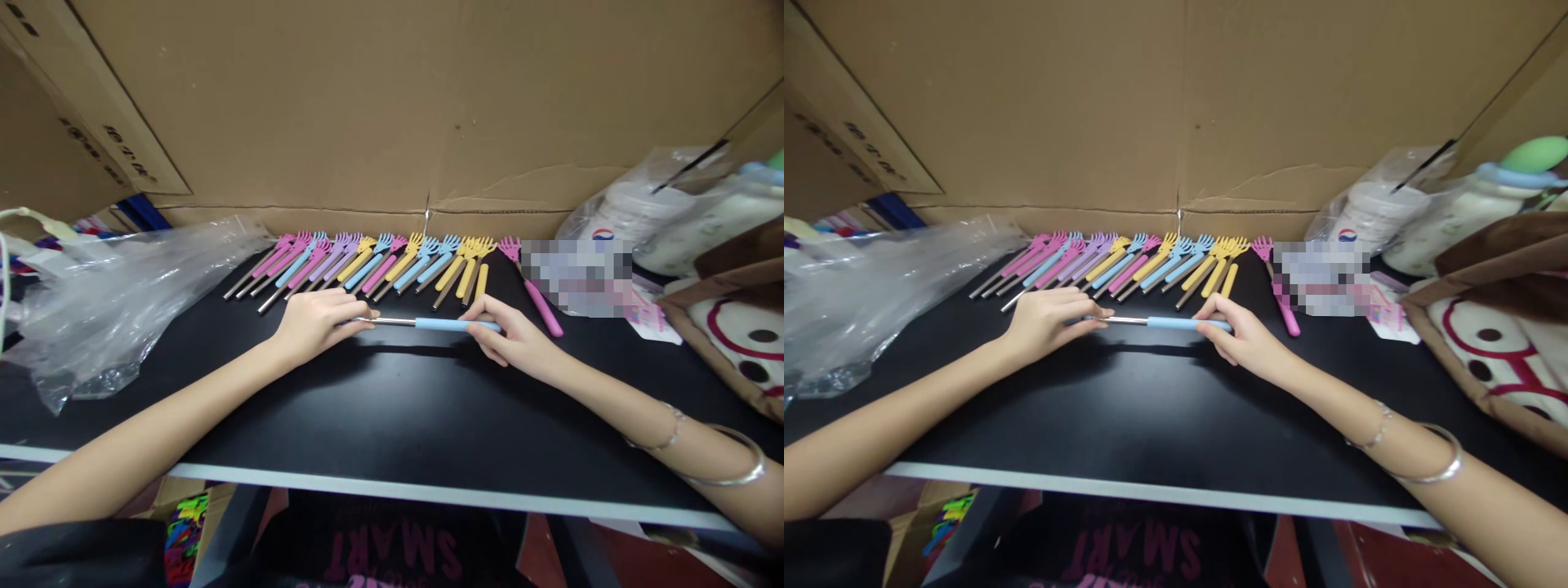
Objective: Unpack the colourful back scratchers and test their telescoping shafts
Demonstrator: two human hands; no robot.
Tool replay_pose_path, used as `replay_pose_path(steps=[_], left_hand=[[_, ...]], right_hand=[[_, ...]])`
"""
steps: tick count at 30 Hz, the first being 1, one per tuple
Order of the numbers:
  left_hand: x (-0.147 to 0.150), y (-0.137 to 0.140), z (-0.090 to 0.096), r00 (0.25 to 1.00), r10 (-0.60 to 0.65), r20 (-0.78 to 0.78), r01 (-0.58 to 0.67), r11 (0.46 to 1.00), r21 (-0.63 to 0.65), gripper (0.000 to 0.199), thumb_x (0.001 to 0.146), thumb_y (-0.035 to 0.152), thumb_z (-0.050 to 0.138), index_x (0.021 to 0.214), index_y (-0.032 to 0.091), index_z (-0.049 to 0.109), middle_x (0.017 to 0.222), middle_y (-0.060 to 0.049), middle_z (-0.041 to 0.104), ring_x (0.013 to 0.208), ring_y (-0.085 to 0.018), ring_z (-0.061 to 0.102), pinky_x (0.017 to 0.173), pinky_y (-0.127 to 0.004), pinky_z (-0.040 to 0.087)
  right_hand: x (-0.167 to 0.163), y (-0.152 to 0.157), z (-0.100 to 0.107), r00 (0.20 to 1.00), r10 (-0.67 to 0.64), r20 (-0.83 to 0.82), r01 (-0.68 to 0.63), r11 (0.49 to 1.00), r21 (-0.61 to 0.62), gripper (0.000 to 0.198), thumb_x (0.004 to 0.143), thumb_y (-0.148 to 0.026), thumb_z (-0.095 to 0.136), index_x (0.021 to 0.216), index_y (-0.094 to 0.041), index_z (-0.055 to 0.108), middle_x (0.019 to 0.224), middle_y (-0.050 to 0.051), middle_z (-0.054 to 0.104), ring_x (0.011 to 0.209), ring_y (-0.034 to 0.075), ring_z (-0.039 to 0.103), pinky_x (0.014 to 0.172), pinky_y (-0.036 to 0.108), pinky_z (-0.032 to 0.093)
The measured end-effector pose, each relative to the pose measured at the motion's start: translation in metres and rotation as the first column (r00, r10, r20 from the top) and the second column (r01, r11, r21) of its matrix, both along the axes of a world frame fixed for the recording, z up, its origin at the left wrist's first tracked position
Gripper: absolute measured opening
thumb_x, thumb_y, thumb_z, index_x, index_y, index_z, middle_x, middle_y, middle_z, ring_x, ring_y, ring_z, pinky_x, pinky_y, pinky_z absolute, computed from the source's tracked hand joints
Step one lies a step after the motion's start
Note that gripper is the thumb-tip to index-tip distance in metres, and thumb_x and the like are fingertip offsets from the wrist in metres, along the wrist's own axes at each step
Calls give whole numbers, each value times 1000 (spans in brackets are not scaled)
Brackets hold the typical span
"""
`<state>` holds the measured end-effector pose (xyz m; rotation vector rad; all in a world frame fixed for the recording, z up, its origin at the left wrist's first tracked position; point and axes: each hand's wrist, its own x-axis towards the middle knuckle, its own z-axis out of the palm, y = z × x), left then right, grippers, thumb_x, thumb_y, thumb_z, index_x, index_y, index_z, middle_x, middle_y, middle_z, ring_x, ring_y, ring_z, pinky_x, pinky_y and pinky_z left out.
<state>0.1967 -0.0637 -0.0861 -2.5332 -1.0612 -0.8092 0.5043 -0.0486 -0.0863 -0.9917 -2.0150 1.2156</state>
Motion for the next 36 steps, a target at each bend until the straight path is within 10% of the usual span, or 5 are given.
replay_pose_path(steps=[17,29,36], left_hand=[[0,8,-5,972,56,229,115,736,-667,21,86,40,60,90,21,67,65,4,66,53,-9,55,52,-19,36],[4,0,-3,994,64,89,-39,965,-260,24,89,44,57,84,23,67,85,2,73,76,-13,67,63,-20,40],[6,-2,-2,1000,19,-18,-17,993,115,18,90,37,58,82,23,67,70,5,69,63,-10,59,52,-22,33]], right_hand=[[3,-7,9,969,-135,205,18,872,490,16,86,-38,55,90,-23,55,81,5,68,66,17,63,62,28,45],[-1,-3,3,998,-67,11,66,996,61,32,87,-51,53,89,-20,46,53,-10,41,38,6,38,41,21,29],[-2,-3,1,996,-43,-77,29,983,-179,33,89,-52,52,86,-20,43,48,-12,35,35,4,33,40,22,22]])
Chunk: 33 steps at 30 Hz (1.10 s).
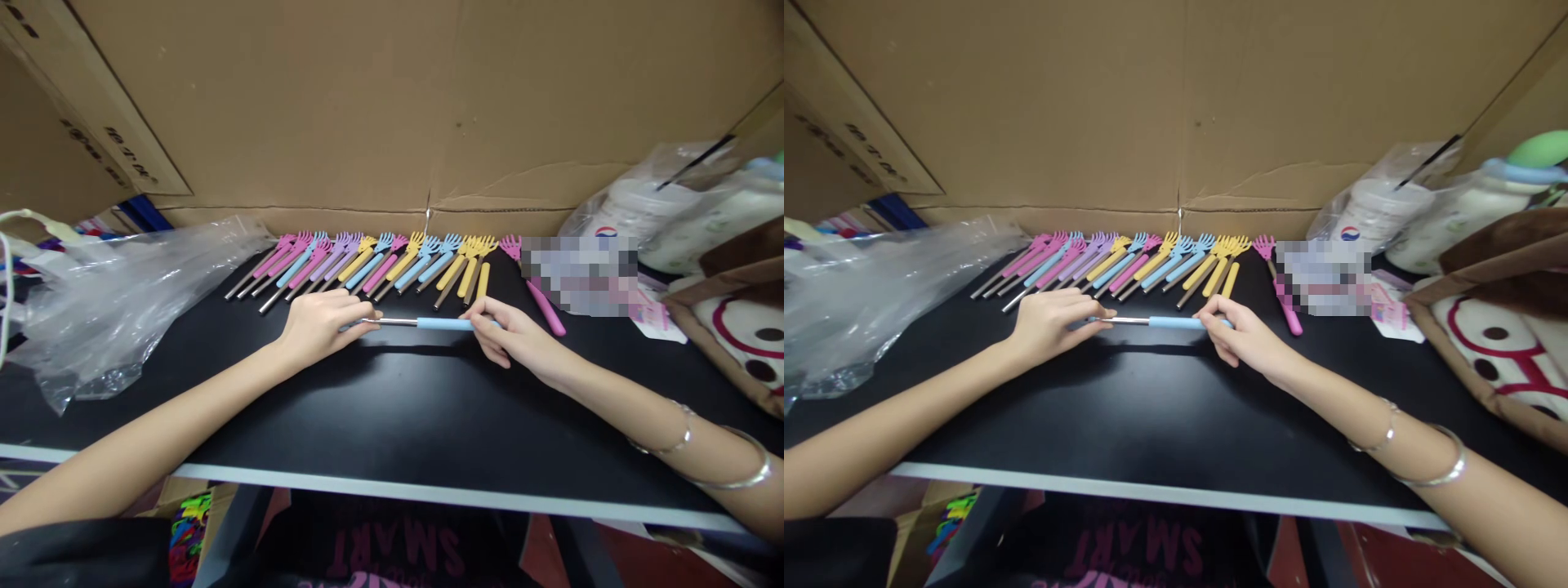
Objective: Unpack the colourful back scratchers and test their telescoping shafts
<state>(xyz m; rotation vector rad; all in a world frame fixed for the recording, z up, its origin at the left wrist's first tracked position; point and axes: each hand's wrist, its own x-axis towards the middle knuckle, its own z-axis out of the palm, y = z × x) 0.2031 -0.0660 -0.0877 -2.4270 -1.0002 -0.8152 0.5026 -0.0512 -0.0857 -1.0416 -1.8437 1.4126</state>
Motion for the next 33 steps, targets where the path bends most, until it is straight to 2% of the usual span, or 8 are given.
replay_pose_path(steps=[4,8,16,18,23,27,30,33], left_hand=[[2,-1,4,997,-2,-76,11,993,117,19,91,33,57,78,22,65,63,5,64,58,-10,54,51,-23,32],[2,-2,4,997,0,-83,9,993,118,19,92,33,56,79,22,66,63,4,64,59,-10,54,50,-23,31],[2,3,-6,999,28,38,-19,978,-208,25,94,41,51,87,23,68,83,2,73,74,-11,64,58,-21,37],[2,3,-8,996,52,76,-25,946,-323,25,92,44,52,89,24,67,87,2,73,78,-12,66,62,-21,38],[3,3,-9,983,104,153,6,808,-589,22,88,46,57,89,25,66,89,5,72,79,-13,66,64,-20,38],[3,4,-9,982,128,138,-3,744,-668,23,87,46,58,91,25,66,82,6,70,69,-11,61,59,-20,34],[3,6,-9,980,126,152,10,737,-675,25,87,47,57,91,24,65,83,5,69,71,-11,61,61,-20,34],[4,7,-9,975,124,184,32,741,-670,26,86,47,56,90,23,65,79,4,67,69,-11,59,62,-20,36]], right_hand=[[1,1,2,999,16,-30,-19,994,-106,35,88,-53,53,83,-21,41,48,-12,33,34,5,32,39,22,20],[2,3,0,999,24,-40,-28,994,-107,34,88,-52,54,82,-21,42,47,-11,33,35,5,30,40,23,18],[-1,2,-2,1000,11,-11,-11,999,-32,39,84,-57,55,85,-19,45,47,-12,34,37,5,29,42,24,20],[-1,2,-2,1000,1,11,-1,1000,8,39,84,-57,55,86,-19,45,46,-12,35,37,6,30,41,24,21],[1,1,-4,995,-2,104,-11,993,121,37,87,-55,51,89,-19,46,47,-11,38,38,7,35,43,23,27],[1,-2,2,975,-49,215,-8,966,257,28,89,-47,49,90,-19,50,56,-6,46,44,8,40,46,24,33],[1,-5,9,957,-103,272,-16,915,402,23,88,-42,51,89,-19,54,66,-2,53,51,10,46,51,24,36],[1,-6,12,959,-120,257,-3,903,430,23,89,-42,50,90,-20,54,65,-2,53,51,10,47,51,24,37]])
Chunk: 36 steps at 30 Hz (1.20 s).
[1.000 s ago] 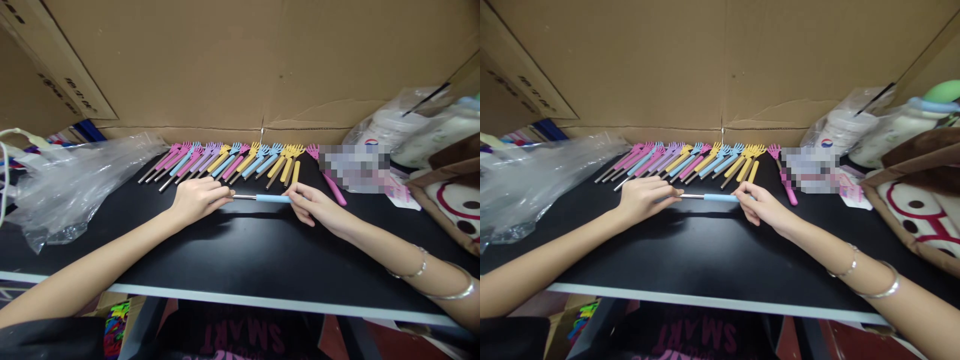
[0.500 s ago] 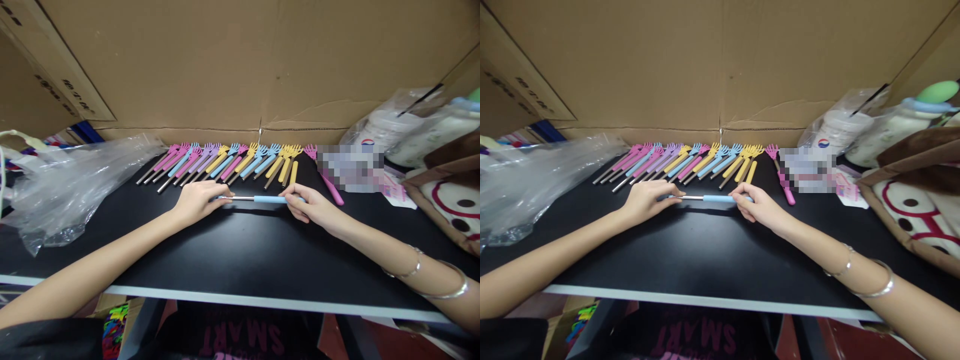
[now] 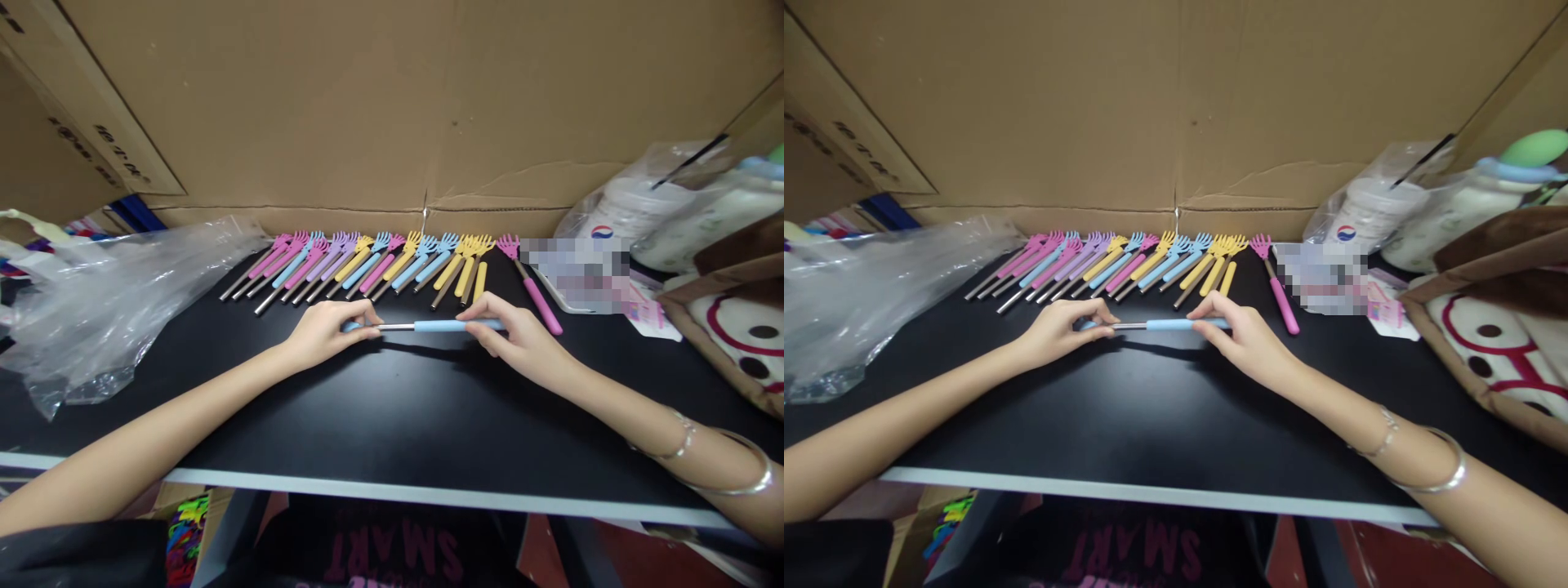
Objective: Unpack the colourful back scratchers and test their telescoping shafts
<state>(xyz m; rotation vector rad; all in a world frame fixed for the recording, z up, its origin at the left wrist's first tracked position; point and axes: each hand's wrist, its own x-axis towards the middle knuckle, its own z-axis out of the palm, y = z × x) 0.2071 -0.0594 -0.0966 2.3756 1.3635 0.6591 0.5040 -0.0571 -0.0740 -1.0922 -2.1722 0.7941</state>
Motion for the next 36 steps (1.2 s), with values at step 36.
replay_pose_path(steps=[36], left_hand=[[-16,4,10,997,35,71,-49,975,218,26,88,44,53,94,18,54,85,-4,69,69,-15,64,59,-21,44]], right_hand=[[4,12,-6,962,-69,-265,25,986,-166,34,86,-55,55,84,-21,47,52,-7,50,45,9,48,52,25,39]])
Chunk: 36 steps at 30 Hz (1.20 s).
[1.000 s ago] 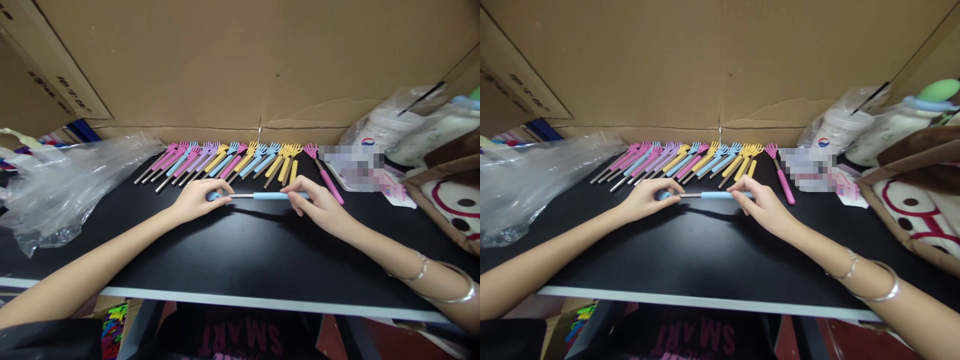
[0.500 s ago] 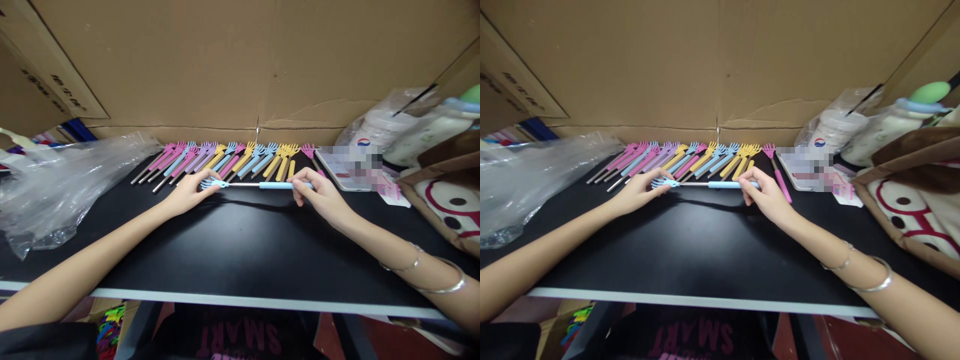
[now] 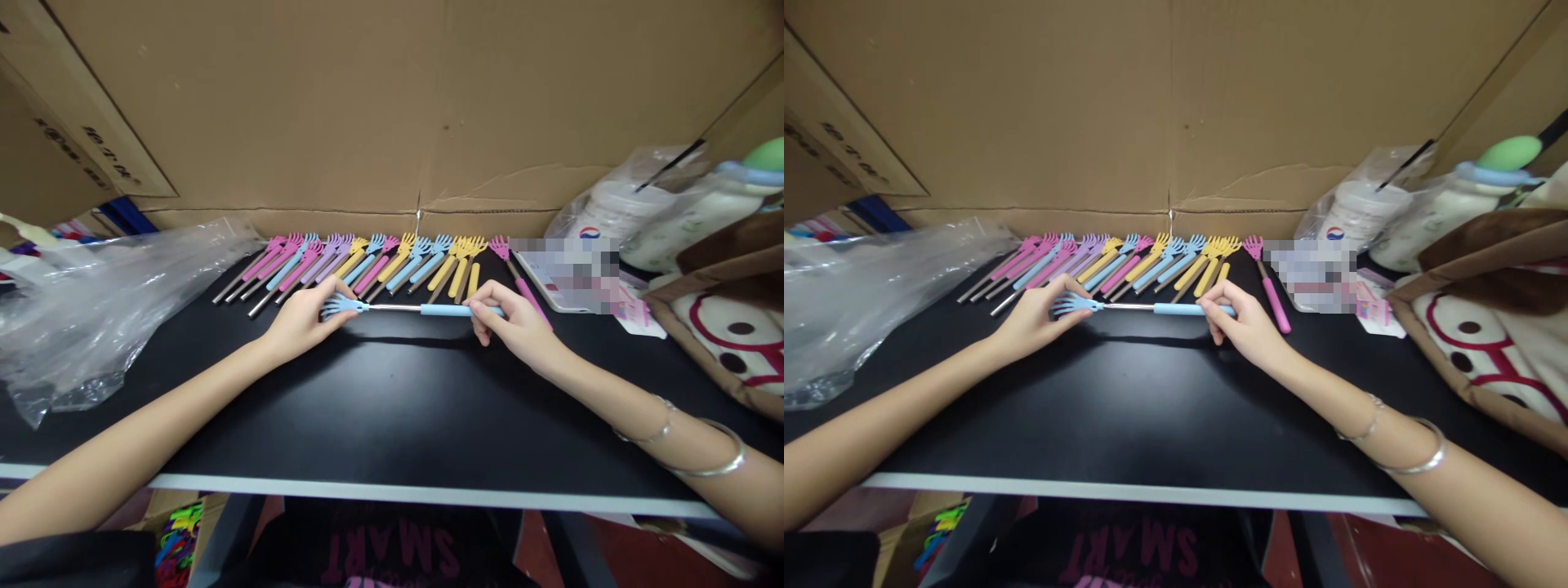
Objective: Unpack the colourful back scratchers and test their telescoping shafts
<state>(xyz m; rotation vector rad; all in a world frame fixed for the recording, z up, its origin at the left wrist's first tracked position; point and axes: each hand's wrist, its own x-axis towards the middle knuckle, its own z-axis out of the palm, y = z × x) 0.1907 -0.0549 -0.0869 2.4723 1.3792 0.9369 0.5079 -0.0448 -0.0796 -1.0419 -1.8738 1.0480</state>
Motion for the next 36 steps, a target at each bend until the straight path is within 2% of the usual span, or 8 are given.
replay_pose_path(steps=[5,9,14,17,22,26,32,36], left_hand=[[0,-4,-2,993,70,-99,-56,989,138,29,89,48,51,91,20,55,75,-2,70,57,-14,62,54,-21,40],[1,-7,-5,975,83,-208,-26,965,262,30,91,49,48,87,21,57,66,0,69,51,-14,61,51,-21,38],[2,-10,-7,960,85,-266,23,925,379,30,93,44,45,83,20,60,73,-1,73,59,-16,67,54,-22,42],[2,-10,-8,960,91,-266,23,917,397,30,94,43,45,81,20,60,75,-2,73,64,-16,68,56,-22,44],[3,-10,-6,976,77,-203,-10,949,314,25,94,41,46,87,19,56,82,-3,73,60,-14,66,56,-22,44],[4,-9,-5,986,53,-159,-20,979,203,24,93,42,45,90,20,52,79,-3,70,56,-15,63,54,-22,42],[3,-5,-4,998,-54,-33,54,999,-4,18,90,38,51,91,20,46,85,-3,65,73,-16,63,64,-24,46],[3,-3,-5,991,-124,50,128,987,-101,17,88,33,54,88,20,44,81,-1,60,71,-13,58,64,-23,44]], right_hand=[[-1,-3,2,999,-8,-40,4,994,-108,33,86,-52,56,81,-21,44,50,-9,46,36,7,46,41,22,34],[-1,-5,3,997,11,-74,-23,986,-168,33,86,-51,57,81,-22,42,47,-11,43,32,7,44,36,20,32],[-2,-5,4,996,43,-79,-62,967,-247,36,84,-53,57,81,-22,41,47,-11,43,33,7,44,37,20,32],[-2,-5,3,995,56,-85,-76,965,-251,35,85,-53,57,81,-22,42,47,-11,42,33,7,43,38,21,32],[-2,-5,0,996,65,-58,-73,984,-165,33,87,-52,55,81,-21,43,47,-12,38,34,5,36,39,22,25],[-3,-5,1,998,60,-36,-63,994,-84,34,86,-52,55,81,-21,43,47,-12,37,35,5,35,40,22,24],[-3,-8,4,999,36,13,-36,999,14,33,85,-54,56,83,-22,46,56,-7,44,39,6,38,42,24,28],[0,-10,4,990,-32,137,2,978,210,28,87,-49,54,83,-22,53,72,2,56,62,13,54,57,27,41]])
